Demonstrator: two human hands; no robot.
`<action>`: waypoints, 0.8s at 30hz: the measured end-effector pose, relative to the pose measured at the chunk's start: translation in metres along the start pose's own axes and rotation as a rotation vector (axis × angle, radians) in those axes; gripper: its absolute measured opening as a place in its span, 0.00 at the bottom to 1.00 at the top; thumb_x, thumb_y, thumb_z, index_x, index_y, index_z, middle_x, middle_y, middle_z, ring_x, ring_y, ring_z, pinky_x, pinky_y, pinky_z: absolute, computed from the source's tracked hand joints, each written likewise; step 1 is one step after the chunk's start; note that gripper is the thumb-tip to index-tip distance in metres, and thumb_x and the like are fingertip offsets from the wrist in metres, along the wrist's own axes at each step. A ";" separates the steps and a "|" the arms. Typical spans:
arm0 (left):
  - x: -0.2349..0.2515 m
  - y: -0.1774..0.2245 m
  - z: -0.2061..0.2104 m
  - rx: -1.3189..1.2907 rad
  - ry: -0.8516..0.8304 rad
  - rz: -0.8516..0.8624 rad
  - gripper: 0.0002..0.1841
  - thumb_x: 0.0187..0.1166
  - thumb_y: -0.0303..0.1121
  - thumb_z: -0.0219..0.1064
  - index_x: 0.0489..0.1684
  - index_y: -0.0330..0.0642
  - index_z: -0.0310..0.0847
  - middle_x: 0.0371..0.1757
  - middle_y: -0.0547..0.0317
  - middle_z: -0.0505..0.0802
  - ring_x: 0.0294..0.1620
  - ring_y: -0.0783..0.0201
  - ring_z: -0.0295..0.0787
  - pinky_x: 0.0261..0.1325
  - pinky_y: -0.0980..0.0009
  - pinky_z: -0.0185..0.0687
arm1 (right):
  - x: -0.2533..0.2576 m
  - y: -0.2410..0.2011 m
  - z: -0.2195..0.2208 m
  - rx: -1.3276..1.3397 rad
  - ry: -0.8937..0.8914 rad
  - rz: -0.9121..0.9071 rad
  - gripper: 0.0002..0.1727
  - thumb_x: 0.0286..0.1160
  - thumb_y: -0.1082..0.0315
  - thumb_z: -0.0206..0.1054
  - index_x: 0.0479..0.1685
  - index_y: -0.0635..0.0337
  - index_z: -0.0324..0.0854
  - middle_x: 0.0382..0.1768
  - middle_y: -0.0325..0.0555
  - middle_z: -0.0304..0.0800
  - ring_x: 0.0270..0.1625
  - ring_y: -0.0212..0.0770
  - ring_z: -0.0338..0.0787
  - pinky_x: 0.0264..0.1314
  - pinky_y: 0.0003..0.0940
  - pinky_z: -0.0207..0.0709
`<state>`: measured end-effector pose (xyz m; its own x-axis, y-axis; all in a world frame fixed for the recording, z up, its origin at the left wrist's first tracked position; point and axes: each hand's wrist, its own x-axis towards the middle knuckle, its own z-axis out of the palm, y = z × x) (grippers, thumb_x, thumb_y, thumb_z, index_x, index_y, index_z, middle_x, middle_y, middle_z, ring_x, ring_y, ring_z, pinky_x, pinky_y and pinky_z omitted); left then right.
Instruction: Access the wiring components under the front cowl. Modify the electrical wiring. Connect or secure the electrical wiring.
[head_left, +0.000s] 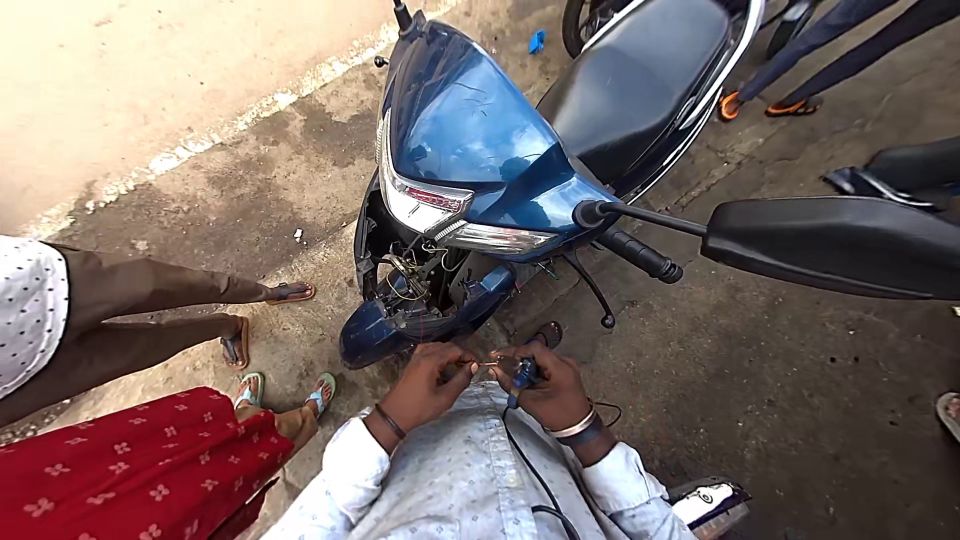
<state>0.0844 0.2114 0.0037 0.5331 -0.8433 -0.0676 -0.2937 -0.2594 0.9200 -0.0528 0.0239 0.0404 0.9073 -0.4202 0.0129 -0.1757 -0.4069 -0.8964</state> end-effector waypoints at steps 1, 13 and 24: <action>-0.001 -0.001 -0.001 0.044 0.013 0.023 0.11 0.84 0.45 0.66 0.45 0.53 0.94 0.44 0.74 0.95 0.54 0.74 0.88 0.74 0.59 0.76 | 0.001 -0.001 0.001 0.009 -0.004 0.017 0.12 0.56 0.71 0.82 0.40 0.55 0.89 0.38 0.35 0.98 0.34 0.27 0.94 0.38 0.29 0.91; 0.009 -0.002 -0.025 0.158 -0.298 0.168 0.10 0.82 0.37 0.67 0.42 0.46 0.97 0.52 0.62 0.97 0.61 0.65 0.90 0.71 0.59 0.81 | 0.006 -0.008 0.011 -0.080 -0.176 0.069 0.13 0.53 0.72 0.80 0.38 0.56 0.85 0.31 0.36 0.94 0.32 0.30 0.92 0.37 0.34 0.89; -0.006 -0.011 0.005 0.297 0.023 0.210 0.05 0.74 0.38 0.75 0.35 0.52 0.98 0.41 0.67 0.98 0.52 0.67 0.93 0.62 0.64 0.85 | -0.010 -0.016 0.001 0.214 -0.048 0.547 0.17 0.61 0.73 0.84 0.43 0.61 0.80 0.35 0.44 0.98 0.23 0.37 0.92 0.27 0.32 0.86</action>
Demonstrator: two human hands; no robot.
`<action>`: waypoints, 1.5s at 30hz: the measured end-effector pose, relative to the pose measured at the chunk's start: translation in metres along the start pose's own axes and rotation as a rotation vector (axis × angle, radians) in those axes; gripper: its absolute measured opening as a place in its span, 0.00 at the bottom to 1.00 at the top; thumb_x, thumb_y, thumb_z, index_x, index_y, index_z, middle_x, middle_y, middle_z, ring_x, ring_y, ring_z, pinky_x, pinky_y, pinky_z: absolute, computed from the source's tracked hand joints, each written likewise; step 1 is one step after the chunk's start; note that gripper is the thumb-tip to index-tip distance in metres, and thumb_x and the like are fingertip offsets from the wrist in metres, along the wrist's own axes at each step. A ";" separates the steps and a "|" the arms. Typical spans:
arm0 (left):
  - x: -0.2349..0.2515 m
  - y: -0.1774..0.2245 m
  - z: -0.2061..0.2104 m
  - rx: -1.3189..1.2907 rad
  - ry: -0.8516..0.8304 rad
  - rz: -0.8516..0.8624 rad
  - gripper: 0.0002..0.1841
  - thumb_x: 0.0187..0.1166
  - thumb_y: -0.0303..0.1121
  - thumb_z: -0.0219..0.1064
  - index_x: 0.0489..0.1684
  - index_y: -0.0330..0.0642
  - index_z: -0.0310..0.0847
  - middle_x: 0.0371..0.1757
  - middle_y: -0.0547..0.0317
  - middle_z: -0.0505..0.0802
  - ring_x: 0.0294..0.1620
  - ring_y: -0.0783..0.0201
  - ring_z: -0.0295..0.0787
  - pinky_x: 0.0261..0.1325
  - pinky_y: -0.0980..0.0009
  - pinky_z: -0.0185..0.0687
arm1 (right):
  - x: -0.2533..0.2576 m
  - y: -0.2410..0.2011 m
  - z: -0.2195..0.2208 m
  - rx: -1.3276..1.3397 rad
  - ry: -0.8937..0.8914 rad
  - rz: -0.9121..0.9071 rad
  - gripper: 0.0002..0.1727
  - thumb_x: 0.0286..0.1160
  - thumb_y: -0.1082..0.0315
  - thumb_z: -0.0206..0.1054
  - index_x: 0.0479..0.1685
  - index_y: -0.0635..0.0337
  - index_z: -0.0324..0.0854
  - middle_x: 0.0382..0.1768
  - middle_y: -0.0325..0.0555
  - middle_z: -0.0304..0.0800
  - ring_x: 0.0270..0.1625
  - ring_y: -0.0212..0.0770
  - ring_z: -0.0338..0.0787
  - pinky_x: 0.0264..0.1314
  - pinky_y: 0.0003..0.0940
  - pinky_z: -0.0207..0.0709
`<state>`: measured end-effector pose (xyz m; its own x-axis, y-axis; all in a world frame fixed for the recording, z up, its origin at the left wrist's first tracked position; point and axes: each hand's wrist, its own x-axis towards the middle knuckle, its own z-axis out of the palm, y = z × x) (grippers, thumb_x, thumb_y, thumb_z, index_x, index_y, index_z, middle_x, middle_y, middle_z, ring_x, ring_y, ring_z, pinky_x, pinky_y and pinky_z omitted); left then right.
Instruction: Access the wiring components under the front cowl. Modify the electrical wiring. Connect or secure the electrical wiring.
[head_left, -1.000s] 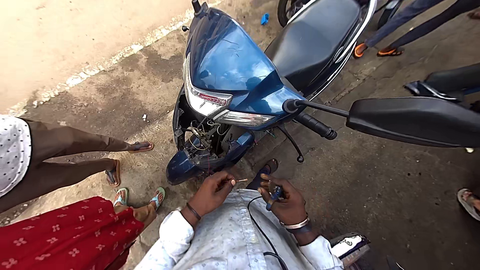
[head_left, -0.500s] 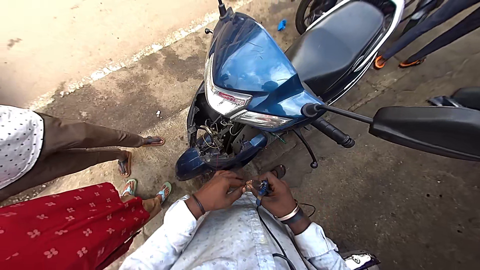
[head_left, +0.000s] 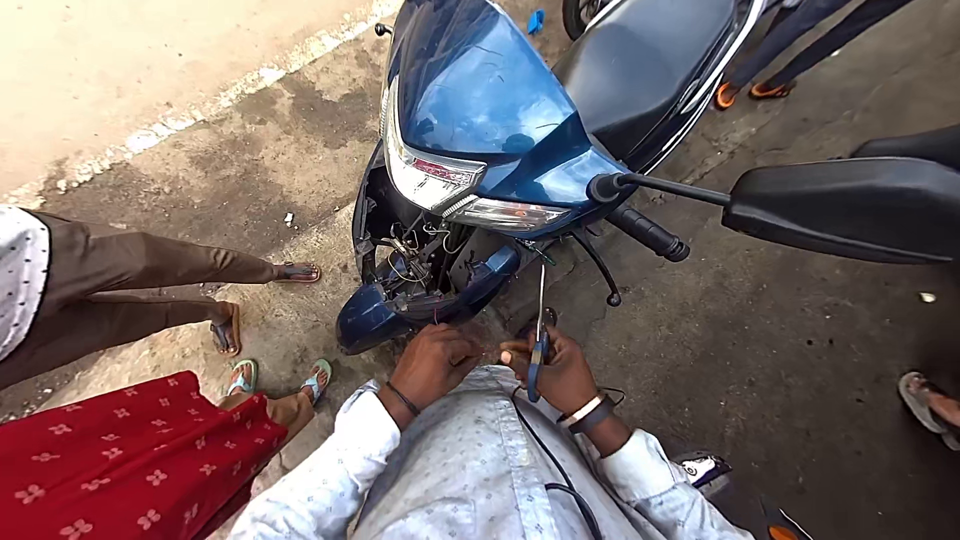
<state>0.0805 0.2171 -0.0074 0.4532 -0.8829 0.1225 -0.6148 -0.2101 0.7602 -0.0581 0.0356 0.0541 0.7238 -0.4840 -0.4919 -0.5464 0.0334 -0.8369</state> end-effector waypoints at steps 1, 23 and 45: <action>0.001 0.002 -0.003 -0.024 -0.035 -0.036 0.05 0.75 0.38 0.75 0.38 0.54 0.98 0.41 0.69 0.98 0.51 0.68 0.93 0.61 0.63 0.85 | -0.001 0.008 -0.004 -0.112 0.012 -0.193 0.17 0.59 0.69 0.85 0.43 0.58 0.82 0.40 0.40 0.99 0.27 0.34 0.92 0.31 0.32 0.87; 0.001 0.021 0.001 0.043 0.226 -0.051 0.05 0.61 0.25 0.66 0.26 0.43 0.89 0.32 0.59 0.89 0.41 0.59 0.88 0.55 0.58 0.85 | 0.029 -0.028 0.005 0.193 -0.310 0.501 0.11 0.74 0.74 0.75 0.39 0.62 0.73 0.26 0.47 0.89 0.16 0.31 0.81 0.18 0.23 0.77; 0.002 0.028 -0.022 -1.051 -0.068 -0.435 0.57 0.66 0.84 0.53 0.95 0.55 0.56 0.76 0.55 0.83 0.71 0.62 0.82 0.73 0.61 0.79 | 0.001 -0.095 0.039 -0.655 -0.308 0.211 0.31 0.75 0.59 0.69 0.74 0.55 0.60 0.38 0.48 0.88 0.41 0.47 0.91 0.50 0.50 0.85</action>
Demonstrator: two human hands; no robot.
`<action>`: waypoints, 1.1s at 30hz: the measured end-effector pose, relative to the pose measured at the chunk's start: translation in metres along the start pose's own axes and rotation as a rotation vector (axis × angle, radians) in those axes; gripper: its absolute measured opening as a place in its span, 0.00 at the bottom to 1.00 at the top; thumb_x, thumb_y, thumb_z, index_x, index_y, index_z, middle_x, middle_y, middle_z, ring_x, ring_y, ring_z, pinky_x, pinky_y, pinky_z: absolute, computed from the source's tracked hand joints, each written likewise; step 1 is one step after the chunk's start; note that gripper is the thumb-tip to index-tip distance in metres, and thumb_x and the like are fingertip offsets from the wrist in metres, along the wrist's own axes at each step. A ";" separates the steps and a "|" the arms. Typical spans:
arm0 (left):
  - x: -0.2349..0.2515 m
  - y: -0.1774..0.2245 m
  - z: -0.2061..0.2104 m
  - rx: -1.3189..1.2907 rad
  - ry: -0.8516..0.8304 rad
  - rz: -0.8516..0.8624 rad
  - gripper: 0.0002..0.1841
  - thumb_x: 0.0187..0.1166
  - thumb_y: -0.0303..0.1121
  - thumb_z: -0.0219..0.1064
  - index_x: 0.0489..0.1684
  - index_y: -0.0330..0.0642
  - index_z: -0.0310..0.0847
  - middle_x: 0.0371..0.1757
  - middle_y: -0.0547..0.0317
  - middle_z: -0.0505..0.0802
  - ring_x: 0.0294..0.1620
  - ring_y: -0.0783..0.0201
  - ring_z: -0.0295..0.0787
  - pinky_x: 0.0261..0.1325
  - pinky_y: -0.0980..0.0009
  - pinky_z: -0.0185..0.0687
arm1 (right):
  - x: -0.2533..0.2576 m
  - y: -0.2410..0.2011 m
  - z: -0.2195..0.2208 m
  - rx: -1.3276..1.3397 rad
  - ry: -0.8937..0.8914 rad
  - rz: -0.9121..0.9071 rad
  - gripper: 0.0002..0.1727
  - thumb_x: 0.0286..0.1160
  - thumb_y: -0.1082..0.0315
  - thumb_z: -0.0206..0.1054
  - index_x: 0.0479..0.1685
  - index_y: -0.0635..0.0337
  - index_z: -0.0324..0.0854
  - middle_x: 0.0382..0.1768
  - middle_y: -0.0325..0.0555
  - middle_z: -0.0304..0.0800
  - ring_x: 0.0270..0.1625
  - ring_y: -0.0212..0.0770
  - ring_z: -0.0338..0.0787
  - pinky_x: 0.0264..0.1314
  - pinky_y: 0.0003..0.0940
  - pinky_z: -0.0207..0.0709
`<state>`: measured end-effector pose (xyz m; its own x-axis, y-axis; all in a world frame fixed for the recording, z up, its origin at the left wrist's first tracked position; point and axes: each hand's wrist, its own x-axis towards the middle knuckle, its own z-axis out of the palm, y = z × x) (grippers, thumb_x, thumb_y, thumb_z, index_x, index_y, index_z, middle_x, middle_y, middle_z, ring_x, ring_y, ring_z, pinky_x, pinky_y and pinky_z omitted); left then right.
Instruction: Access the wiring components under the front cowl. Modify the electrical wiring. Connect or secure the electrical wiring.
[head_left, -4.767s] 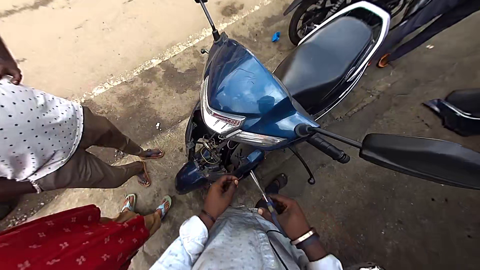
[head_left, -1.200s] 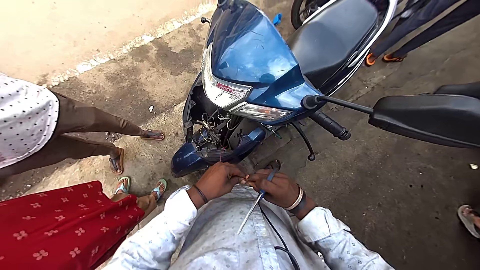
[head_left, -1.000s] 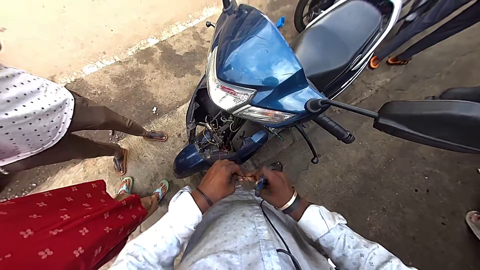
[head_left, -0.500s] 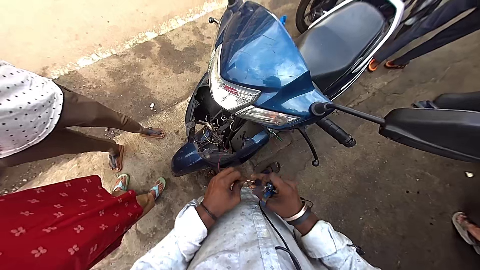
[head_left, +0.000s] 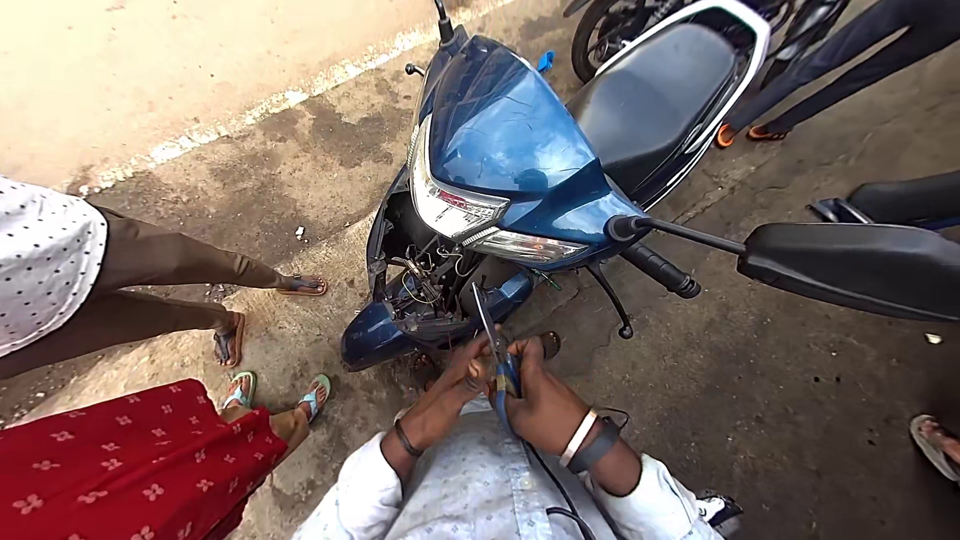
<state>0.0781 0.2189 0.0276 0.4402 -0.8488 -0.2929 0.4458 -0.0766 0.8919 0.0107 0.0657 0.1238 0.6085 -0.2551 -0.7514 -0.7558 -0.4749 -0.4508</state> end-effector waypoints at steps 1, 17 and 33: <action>0.002 0.002 0.002 -0.049 -0.016 0.023 0.53 0.71 0.80 0.54 0.90 0.50 0.64 0.77 0.55 0.84 0.75 0.61 0.81 0.78 0.60 0.77 | -0.002 -0.013 0.004 -0.092 -0.031 0.013 0.32 0.78 0.60 0.66 0.78 0.58 0.58 0.44 0.53 0.89 0.49 0.51 0.93 0.57 0.52 0.84; 0.013 0.010 -0.025 -0.023 -0.240 -0.124 0.35 0.91 0.28 0.49 0.96 0.49 0.34 0.47 0.45 0.96 0.46 0.56 0.96 0.63 0.58 0.89 | 0.029 0.058 -0.010 0.073 0.318 -0.543 0.25 0.71 0.69 0.75 0.72 0.49 0.86 0.64 0.40 0.90 0.45 0.34 0.93 0.49 0.37 0.91; 0.017 0.013 -0.042 0.661 -0.128 -0.232 0.12 0.93 0.39 0.55 0.62 0.43 0.72 0.42 0.64 0.95 0.40 0.71 0.91 0.51 0.67 0.87 | 0.087 0.069 0.023 -0.003 0.273 -0.919 0.06 0.77 0.68 0.69 0.43 0.60 0.90 0.37 0.44 0.93 0.36 0.33 0.92 0.44 0.30 0.90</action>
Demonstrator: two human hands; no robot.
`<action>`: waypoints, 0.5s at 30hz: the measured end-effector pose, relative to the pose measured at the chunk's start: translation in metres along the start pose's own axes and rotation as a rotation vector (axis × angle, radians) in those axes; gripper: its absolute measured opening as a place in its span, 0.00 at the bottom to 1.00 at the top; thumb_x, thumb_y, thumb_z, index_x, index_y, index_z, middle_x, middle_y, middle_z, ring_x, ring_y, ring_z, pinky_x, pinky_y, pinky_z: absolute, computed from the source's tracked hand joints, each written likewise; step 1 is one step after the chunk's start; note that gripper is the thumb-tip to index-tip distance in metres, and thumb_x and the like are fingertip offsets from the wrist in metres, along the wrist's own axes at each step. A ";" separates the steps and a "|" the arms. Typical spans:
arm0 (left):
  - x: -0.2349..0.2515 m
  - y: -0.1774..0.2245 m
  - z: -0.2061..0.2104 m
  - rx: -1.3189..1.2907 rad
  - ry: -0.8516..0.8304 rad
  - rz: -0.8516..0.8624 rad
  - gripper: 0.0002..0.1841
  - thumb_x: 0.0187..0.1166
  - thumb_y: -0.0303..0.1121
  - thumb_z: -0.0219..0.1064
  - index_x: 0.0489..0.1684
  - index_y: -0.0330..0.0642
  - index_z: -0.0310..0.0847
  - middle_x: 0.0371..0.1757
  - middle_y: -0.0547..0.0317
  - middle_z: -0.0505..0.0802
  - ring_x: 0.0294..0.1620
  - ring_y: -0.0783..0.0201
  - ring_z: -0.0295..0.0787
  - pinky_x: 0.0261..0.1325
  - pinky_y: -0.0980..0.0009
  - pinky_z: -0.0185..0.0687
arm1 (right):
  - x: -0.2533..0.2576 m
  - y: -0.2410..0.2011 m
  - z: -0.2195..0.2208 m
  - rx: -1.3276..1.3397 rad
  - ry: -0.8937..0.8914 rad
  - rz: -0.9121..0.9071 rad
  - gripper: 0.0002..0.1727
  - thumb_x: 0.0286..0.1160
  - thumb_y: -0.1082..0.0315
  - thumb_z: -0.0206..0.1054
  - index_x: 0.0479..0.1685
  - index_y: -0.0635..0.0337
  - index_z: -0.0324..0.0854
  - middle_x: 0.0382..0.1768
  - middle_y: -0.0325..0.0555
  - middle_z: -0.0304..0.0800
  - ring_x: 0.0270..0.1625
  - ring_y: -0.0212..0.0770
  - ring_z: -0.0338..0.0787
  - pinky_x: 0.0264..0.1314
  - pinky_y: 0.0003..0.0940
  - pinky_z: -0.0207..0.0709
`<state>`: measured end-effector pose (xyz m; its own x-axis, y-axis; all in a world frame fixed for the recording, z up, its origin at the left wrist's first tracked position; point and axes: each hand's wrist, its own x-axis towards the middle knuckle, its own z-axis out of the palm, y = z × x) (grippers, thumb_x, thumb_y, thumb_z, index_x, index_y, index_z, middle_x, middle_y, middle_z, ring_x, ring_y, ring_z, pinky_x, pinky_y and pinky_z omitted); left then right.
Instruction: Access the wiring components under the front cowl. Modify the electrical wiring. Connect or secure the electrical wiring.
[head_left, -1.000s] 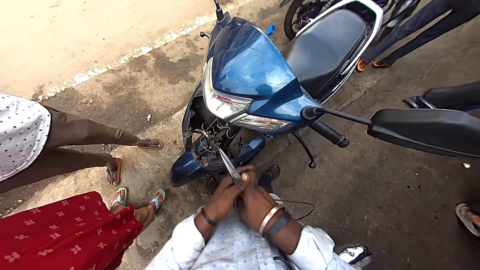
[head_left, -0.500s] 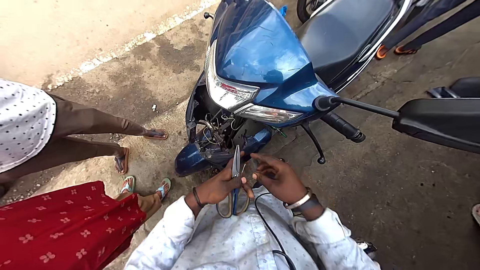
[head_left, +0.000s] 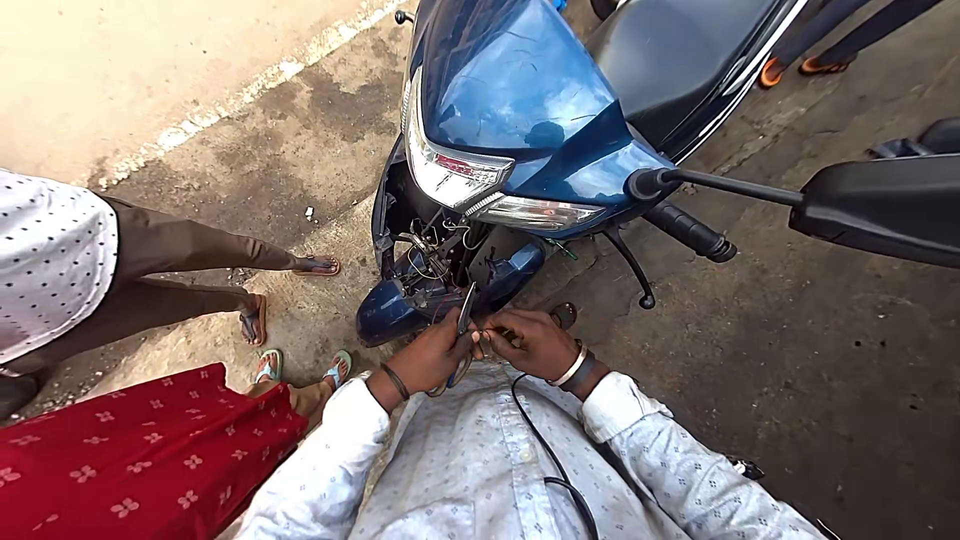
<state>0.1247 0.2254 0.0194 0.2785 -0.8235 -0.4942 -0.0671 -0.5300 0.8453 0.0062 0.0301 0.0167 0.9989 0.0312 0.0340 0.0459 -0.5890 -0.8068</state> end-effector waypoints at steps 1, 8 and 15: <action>-0.001 -0.001 0.001 0.041 0.037 0.019 0.11 0.93 0.39 0.55 0.60 0.43 0.73 0.40 0.64 0.94 0.37 0.70 0.90 0.48 0.67 0.87 | 0.000 -0.002 0.005 0.047 0.017 0.043 0.06 0.76 0.70 0.68 0.41 0.62 0.89 0.36 0.44 0.92 0.35 0.33 0.91 0.42 0.29 0.89; 0.000 -0.021 0.012 0.240 0.258 0.305 0.10 0.92 0.33 0.54 0.55 0.37 0.77 0.41 0.55 0.90 0.44 0.58 0.88 0.58 0.57 0.84 | 0.018 -0.023 0.006 1.338 0.047 1.221 0.11 0.86 0.64 0.59 0.36 0.57 0.80 0.24 0.38 0.80 0.18 0.28 0.79 0.21 0.20 0.78; -0.010 -0.028 0.008 -0.032 0.231 0.196 0.10 0.94 0.37 0.53 0.58 0.42 0.72 0.32 0.63 0.90 0.26 0.69 0.84 0.34 0.70 0.83 | -0.006 -0.005 0.022 -0.291 0.102 -0.102 0.20 0.75 0.61 0.73 0.62 0.62 0.88 0.57 0.53 0.93 0.53 0.43 0.96 0.55 0.38 0.91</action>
<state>0.1158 0.2465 -0.0011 0.4743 -0.8395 -0.2653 -0.1118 -0.3563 0.9277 0.0002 0.0502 0.0077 0.9839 0.0295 0.1763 0.1303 -0.7936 -0.5943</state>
